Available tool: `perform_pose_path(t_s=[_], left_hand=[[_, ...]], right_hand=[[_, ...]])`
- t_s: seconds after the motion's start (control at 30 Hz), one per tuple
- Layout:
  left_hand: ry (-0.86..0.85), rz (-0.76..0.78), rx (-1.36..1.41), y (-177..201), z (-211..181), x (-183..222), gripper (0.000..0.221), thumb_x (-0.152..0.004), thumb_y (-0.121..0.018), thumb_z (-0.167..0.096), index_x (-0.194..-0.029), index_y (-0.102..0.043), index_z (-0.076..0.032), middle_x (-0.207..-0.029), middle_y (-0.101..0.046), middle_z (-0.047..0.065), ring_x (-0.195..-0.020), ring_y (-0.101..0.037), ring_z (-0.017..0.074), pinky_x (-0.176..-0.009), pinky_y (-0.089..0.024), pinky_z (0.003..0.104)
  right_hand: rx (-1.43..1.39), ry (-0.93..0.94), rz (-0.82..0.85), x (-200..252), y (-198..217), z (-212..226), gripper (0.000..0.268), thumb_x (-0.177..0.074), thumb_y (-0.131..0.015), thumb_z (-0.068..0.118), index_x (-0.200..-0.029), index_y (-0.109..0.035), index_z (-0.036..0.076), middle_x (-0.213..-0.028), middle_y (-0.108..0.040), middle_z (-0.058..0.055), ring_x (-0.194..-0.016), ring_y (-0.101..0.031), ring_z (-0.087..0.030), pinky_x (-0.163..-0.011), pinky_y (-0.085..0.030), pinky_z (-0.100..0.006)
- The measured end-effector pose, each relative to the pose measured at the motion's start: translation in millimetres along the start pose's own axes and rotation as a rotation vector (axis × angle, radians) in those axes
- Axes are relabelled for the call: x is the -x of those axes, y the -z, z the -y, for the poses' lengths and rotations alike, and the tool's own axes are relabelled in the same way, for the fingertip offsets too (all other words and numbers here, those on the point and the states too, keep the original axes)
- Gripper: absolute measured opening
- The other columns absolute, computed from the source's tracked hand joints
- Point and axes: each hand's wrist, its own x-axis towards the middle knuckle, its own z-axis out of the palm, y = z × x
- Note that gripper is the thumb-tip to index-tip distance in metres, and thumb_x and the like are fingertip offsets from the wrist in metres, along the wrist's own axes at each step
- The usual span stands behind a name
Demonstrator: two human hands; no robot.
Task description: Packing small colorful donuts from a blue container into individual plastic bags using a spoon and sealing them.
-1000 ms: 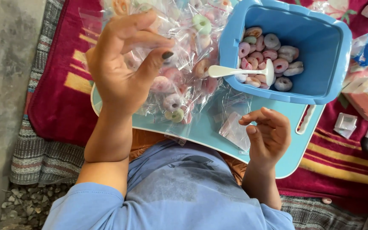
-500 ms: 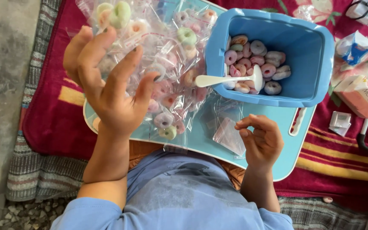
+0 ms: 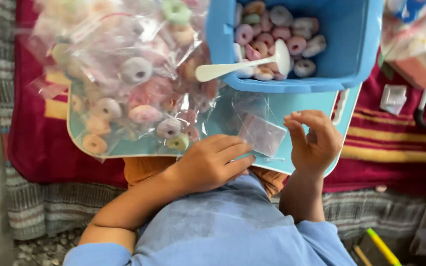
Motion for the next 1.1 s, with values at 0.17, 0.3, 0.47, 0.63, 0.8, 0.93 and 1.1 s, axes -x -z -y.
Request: perform_pose_path(t_s=[0.17,0.3,0.47,0.63,0.8,0.93,1.1], left_hand=[[0.059,0.204,-0.246,-53.9,9.2,29.2,0.028,-0.098,-0.065,-0.028,-0.119,-0.069,-0.010,-0.127,-0.067,0.022,-0.127,-0.062,0.0395,-0.096,-0.056,0.045],[0.106,0.130,-0.474,-45.8,6.8,6.8,0.019,-0.098,-0.071,-0.018,-0.116,-0.070,-0.013,-0.123,-0.066,0.026,-0.123,-0.063,0.0423,-0.097,-0.057,0.045],[0.018,0.116,-0.434,-57.9,19.0,13.3,0.005,-0.092,-0.074,-0.011,-0.096,-0.072,-0.013,-0.107,-0.072,0.014,-0.119,-0.066,0.0368,-0.101,-0.055,0.049],[-0.017,0.105,-0.342,-70.9,20.3,28.1,0.010,-0.091,-0.072,-0.007,-0.083,-0.068,-0.012,-0.093,-0.071,0.009,-0.109,-0.069,0.0325,-0.100,-0.055,0.050],[0.106,0.095,-0.208,-49.2,15.4,14.5,0.007,-0.094,-0.067,-0.015,-0.089,-0.071,-0.016,-0.097,-0.073,0.004,-0.111,-0.070,0.0279,-0.103,-0.052,0.048],[0.152,0.113,-0.188,-37.1,25.7,5.6,0.006,-0.092,-0.069,-0.016,-0.089,-0.074,-0.018,-0.096,-0.074,0.000,-0.109,-0.071,0.0234,-0.100,-0.053,0.044],[0.115,0.086,-0.313,-43.4,40.2,15.7,0.018,-0.094,-0.064,-0.006,-0.079,-0.068,-0.018,-0.086,-0.072,-0.003,-0.098,-0.073,0.0193,-0.092,-0.056,0.038]], right_hand=[[0.009,-0.036,-0.011,17.0,21.3,-11.7,0.011,-0.094,-0.072,-0.018,-0.104,-0.072,-0.014,-0.084,-0.071,-0.019,-0.068,-0.065,-0.022,-0.068,-0.057,-0.037],[-0.016,-0.071,-0.013,24.4,28.3,-18.6,0.012,-0.095,-0.072,-0.016,-0.106,-0.073,-0.012,-0.087,-0.072,-0.017,-0.077,-0.070,-0.022,-0.075,-0.058,-0.036],[0.015,-0.067,0.007,18.4,19.8,-13.9,0.009,-0.095,-0.072,-0.013,-0.104,-0.073,-0.012,-0.082,-0.070,-0.017,-0.073,-0.066,-0.022,-0.069,-0.058,-0.037],[0.056,-0.029,0.019,10.7,17.4,-6.4,0.007,-0.095,-0.074,-0.013,-0.102,-0.074,-0.012,-0.079,-0.069,-0.018,-0.068,-0.064,-0.024,-0.064,-0.057,-0.038],[0.083,-0.026,0.030,12.9,22.9,-7.5,0.010,-0.093,-0.074,-0.015,-0.102,-0.076,-0.012,-0.079,-0.070,-0.019,-0.068,-0.066,-0.026,-0.063,-0.058,-0.039],[0.100,-0.028,0.057,12.6,21.1,-1.8,0.009,-0.094,-0.074,-0.014,-0.102,-0.076,-0.011,-0.079,-0.069,-0.017,-0.069,-0.065,-0.026,-0.063,-0.058,-0.039],[0.128,-0.022,0.088,10.1,19.1,0.3,0.012,-0.091,-0.076,-0.014,-0.102,-0.077,-0.010,-0.080,-0.070,-0.018,-0.070,-0.067,-0.028,-0.065,-0.059,-0.041]])
